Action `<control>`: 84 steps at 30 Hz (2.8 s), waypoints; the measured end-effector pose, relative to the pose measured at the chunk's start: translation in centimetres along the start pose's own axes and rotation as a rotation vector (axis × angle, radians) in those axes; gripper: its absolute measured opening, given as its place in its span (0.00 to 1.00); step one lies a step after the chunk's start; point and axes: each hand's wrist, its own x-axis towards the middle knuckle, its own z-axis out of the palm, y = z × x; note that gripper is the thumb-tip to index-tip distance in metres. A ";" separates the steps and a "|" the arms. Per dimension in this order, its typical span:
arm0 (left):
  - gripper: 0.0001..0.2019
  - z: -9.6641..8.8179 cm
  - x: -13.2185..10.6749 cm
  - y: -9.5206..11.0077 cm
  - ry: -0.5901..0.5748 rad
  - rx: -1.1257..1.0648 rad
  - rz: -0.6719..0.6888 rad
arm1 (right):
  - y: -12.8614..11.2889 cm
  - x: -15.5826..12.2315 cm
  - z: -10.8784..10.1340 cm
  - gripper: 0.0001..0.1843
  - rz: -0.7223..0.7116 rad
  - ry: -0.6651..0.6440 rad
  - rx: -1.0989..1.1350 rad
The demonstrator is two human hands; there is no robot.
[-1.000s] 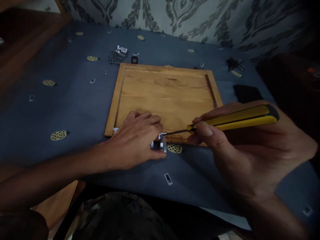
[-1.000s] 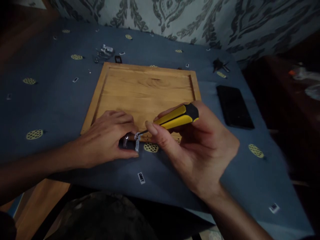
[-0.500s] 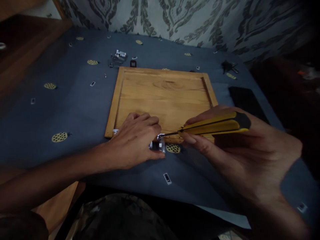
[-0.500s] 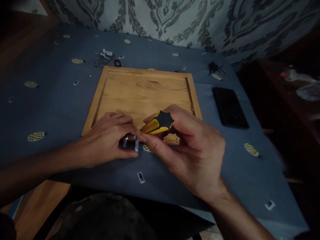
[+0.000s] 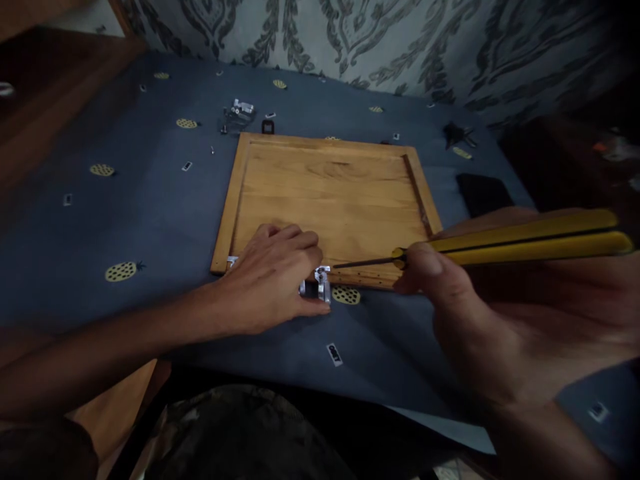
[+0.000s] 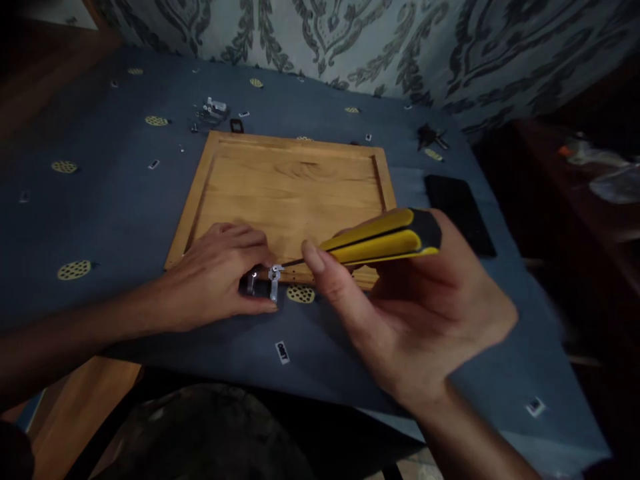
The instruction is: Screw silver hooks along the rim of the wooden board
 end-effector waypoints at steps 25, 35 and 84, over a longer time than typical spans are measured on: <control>0.17 0.1 0.0 0.0 0.011 0.017 0.004 | 0.6 0.6 -0.3 0.08 -0.088 -0.302 0.048; 0.17 0.1 0.0 0.0 0.010 0.009 -0.003 | 1.0 1.1 -1.5 0.08 -0.113 -0.457 0.092; 0.15 -0.3 -0.1 0.1 -0.011 -0.015 -0.010 | -0.2 0.2 0.2 0.11 -0.036 0.097 -0.236</control>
